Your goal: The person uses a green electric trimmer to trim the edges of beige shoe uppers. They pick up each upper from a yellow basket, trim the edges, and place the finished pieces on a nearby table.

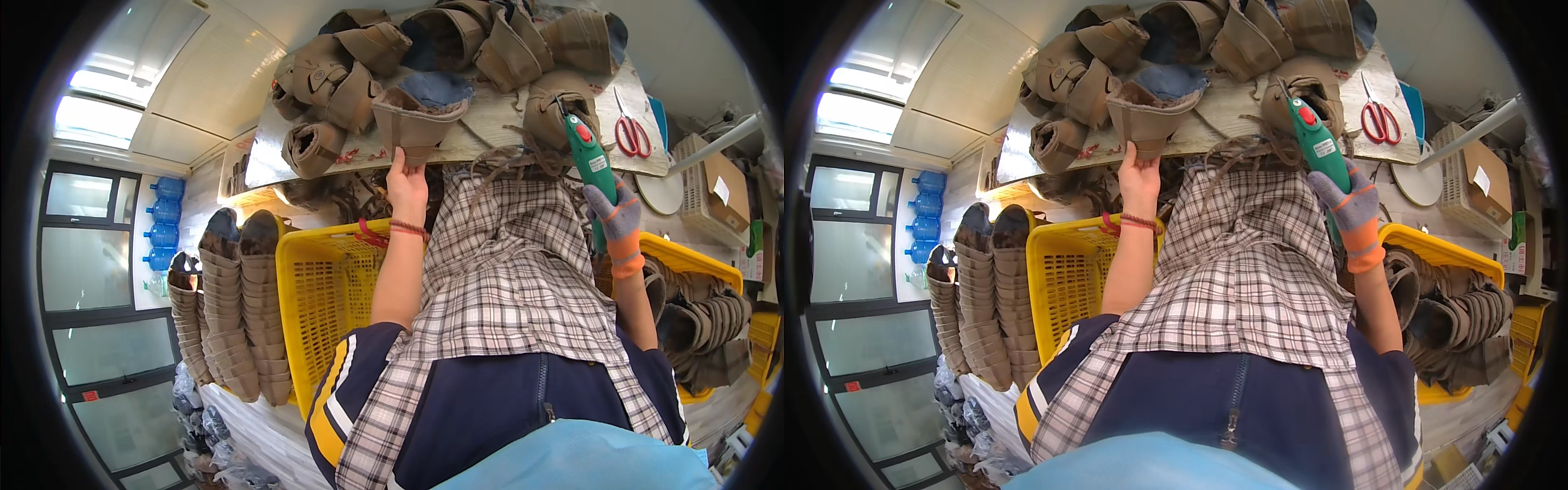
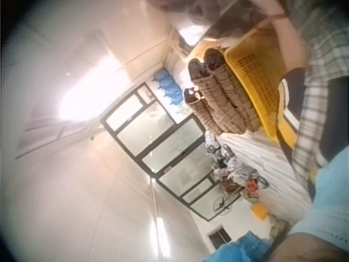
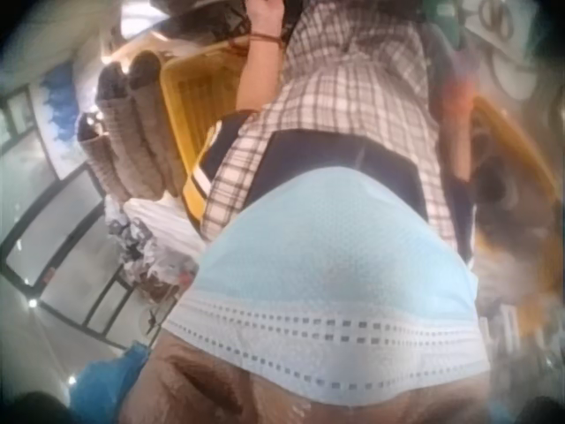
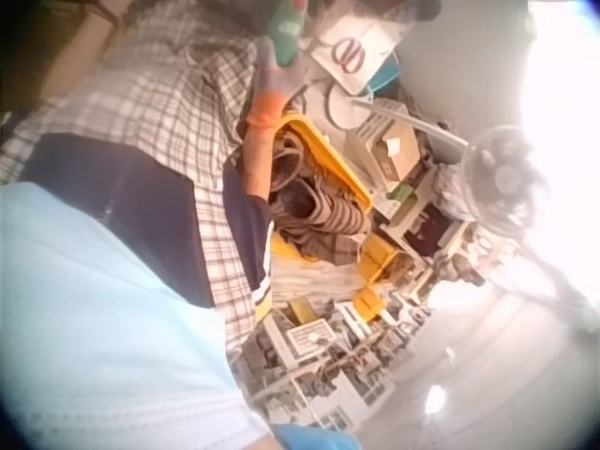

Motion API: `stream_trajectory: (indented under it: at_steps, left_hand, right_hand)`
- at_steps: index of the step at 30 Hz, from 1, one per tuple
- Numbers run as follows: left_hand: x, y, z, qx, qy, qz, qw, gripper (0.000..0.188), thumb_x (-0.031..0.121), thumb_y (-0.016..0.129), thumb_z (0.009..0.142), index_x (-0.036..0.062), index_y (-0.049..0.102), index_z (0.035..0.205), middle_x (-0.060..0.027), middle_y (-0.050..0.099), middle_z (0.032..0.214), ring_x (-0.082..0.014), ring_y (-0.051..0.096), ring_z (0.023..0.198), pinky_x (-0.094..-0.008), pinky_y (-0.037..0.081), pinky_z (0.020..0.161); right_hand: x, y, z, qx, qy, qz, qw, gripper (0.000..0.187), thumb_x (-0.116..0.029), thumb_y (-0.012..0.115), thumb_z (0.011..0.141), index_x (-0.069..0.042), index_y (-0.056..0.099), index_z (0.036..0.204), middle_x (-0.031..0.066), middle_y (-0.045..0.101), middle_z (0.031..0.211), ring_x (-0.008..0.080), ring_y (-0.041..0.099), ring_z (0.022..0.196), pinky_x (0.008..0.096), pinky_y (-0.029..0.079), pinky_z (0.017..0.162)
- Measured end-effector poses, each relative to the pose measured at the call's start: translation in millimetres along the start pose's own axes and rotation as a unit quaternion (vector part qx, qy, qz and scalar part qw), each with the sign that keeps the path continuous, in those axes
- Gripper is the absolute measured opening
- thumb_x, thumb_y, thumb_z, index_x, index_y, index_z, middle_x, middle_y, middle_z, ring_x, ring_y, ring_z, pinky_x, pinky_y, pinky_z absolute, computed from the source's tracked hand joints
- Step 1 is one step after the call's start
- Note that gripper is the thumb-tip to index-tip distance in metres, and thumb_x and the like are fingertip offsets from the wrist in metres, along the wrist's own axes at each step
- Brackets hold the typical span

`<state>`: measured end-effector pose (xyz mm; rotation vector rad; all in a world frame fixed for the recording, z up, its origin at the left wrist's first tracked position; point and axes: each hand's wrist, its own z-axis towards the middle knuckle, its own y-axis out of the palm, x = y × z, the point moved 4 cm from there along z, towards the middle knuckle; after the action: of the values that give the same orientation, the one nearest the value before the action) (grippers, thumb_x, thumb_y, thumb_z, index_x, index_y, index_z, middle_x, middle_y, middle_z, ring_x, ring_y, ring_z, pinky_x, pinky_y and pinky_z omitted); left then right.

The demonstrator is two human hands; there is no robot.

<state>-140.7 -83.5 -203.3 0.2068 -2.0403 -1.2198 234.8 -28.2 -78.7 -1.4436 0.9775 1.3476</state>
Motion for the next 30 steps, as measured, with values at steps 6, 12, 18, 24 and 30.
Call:
stream_trajectory:
  at_steps: [6, 12, 18, 24, 30]
  left_hand:
    - [47, 76, 6, -0.065, 0.005, -0.04, 0.997, 0.036, 0.009, 0.061, 0.087, -0.0025, 0.052, 0.12, -0.0158, 0.058, 0.122, -0.0292, 0.055, 0.113, -0.0435, 0.044, 0.099]
    - [95, 116, -29, -0.114, -0.154, -0.009, 0.981, 0.035, 0.013, 0.052, 0.094, -0.0035, 0.048, 0.125, -0.0194, 0.056, 0.126, -0.0334, 0.052, 0.118, -0.0493, 0.04, 0.103]
    - [92, 113, -38, -0.161, -0.277, -0.063, 0.945, 0.034, 0.012, 0.049, 0.095, -0.0047, 0.047, 0.124, -0.0197, 0.055, 0.126, -0.0333, 0.053, 0.117, -0.0484, 0.043, 0.101]
    - [77, 117, -42, -0.143, -0.271, -0.035, 0.951, 0.034, 0.012, 0.049, 0.094, -0.0052, 0.047, 0.123, -0.0201, 0.055, 0.125, -0.0332, 0.054, 0.116, -0.0478, 0.044, 0.1]
    - [58, 121, -47, -0.137, -0.287, -0.008, 0.948, 0.034, 0.011, 0.049, 0.094, -0.0065, 0.046, 0.124, -0.0211, 0.054, 0.125, -0.0334, 0.053, 0.116, -0.047, 0.044, 0.1]
  right_hand:
    - [-1, 0, 4, 0.037, -0.16, -0.148, 0.975, 0.051, -0.023, 0.079, 0.076, 0.0, 0.059, 0.117, 0.0029, 0.066, 0.08, 0.0078, 0.059, 0.067, 0.0235, 0.048, 0.059]
    - [-39, 4, -11, 0.041, -0.264, -0.341, 0.901, 0.064, -0.032, 0.084, 0.064, -0.005, 0.061, 0.117, 0.0158, 0.068, 0.086, 0.0294, 0.066, 0.072, 0.034, 0.053, 0.065]
    - [-42, 10, -17, 0.032, -0.387, -0.395, 0.833, 0.069, -0.035, 0.084, 0.062, -0.005, 0.06, 0.119, 0.013, 0.066, 0.08, 0.0281, 0.062, 0.062, 0.035, 0.05, 0.059]
    - [-38, 9, -20, 0.025, -0.376, -0.429, 0.821, 0.07, -0.039, 0.084, 0.061, -0.006, 0.061, 0.117, 0.0102, 0.061, 0.07, 0.025, 0.06, 0.059, 0.0341, 0.049, 0.056]
    - [-39, 10, -19, 0.01, -0.379, -0.39, 0.839, 0.066, -0.037, 0.083, 0.062, -0.005, 0.062, 0.116, 0.0094, 0.061, 0.068, 0.0246, 0.06, 0.059, 0.0335, 0.049, 0.057]
